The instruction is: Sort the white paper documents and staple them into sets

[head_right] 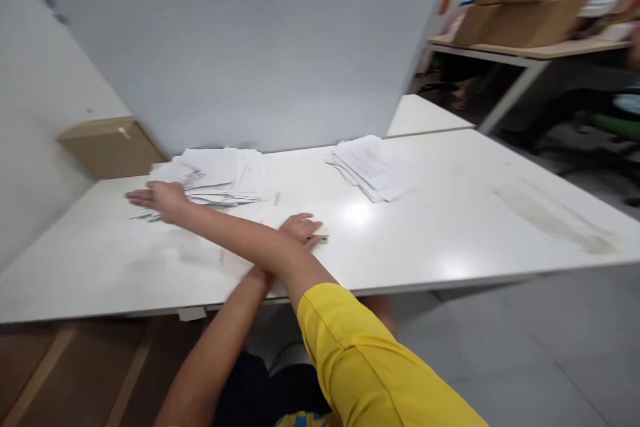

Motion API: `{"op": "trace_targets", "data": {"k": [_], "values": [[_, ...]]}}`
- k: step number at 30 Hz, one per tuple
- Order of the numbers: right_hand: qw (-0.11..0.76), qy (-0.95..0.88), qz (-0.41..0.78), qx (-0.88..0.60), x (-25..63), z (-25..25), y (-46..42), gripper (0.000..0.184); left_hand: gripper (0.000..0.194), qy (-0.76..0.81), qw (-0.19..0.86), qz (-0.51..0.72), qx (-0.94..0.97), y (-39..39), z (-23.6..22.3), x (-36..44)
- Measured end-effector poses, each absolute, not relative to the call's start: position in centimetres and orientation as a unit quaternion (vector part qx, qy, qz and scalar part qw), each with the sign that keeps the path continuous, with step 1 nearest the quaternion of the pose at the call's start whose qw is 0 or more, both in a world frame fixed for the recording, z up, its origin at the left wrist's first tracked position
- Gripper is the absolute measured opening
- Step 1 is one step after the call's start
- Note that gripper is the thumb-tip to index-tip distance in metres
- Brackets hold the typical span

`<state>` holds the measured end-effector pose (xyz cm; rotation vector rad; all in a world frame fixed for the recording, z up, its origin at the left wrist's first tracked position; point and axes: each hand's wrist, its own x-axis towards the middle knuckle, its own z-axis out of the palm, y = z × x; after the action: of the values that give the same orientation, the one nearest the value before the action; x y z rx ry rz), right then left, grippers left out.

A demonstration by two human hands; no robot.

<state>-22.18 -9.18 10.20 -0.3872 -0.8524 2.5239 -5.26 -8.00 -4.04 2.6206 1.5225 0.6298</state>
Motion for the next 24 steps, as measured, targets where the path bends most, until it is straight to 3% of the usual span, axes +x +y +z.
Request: {"op": "trace_targets", "data": {"k": [3,6,8,11,12,14,19,24], "values": [[0.328,-0.437,0.831,-0.108,-16.2,10.6,-6.8,0.012,0.029,0.484,0.025,0.213,0.848,-7.6,-4.0,-5.8],[0.434,-0.629,0.599,-0.239,-6.2,9.2,-0.5,0.023,0.032,0.492,0.024,0.222,0.842,-7.5,-3.7,-5.5],[0.398,-0.755,0.365,-0.371,1.6,6.8,4.2,0.023,0.033,0.491,0.016,0.233,0.839,-7.6,-3.4,-5.2],[0.211,-0.807,0.104,-0.541,12.4,1.6,9.2,0.04,0.034,0.491,-0.005,0.244,0.836,-7.7,-3.0,-4.8],[0.159,-0.798,0.073,-0.578,15.2,0.0,10.0,0.045,0.033,0.492,-0.008,0.246,0.835,-7.7,-3.0,-4.8],[0.133,-0.785,0.053,-0.603,19.5,-2.6,10.7,0.051,0.033,0.495,-0.009,0.245,0.833,-7.7,-2.9,-4.8],[0.184,-0.743,0.052,-0.642,21.5,-4.1,11.6,0.036,0.035,0.504,-0.01,0.237,0.831,-7.7,-3.0,-4.9],[0.232,-0.713,0.035,-0.66,20.5,-4.2,12.7,0.037,0.034,0.514,-0.018,0.241,0.823,-7.8,-3.1,-5.0]]}}
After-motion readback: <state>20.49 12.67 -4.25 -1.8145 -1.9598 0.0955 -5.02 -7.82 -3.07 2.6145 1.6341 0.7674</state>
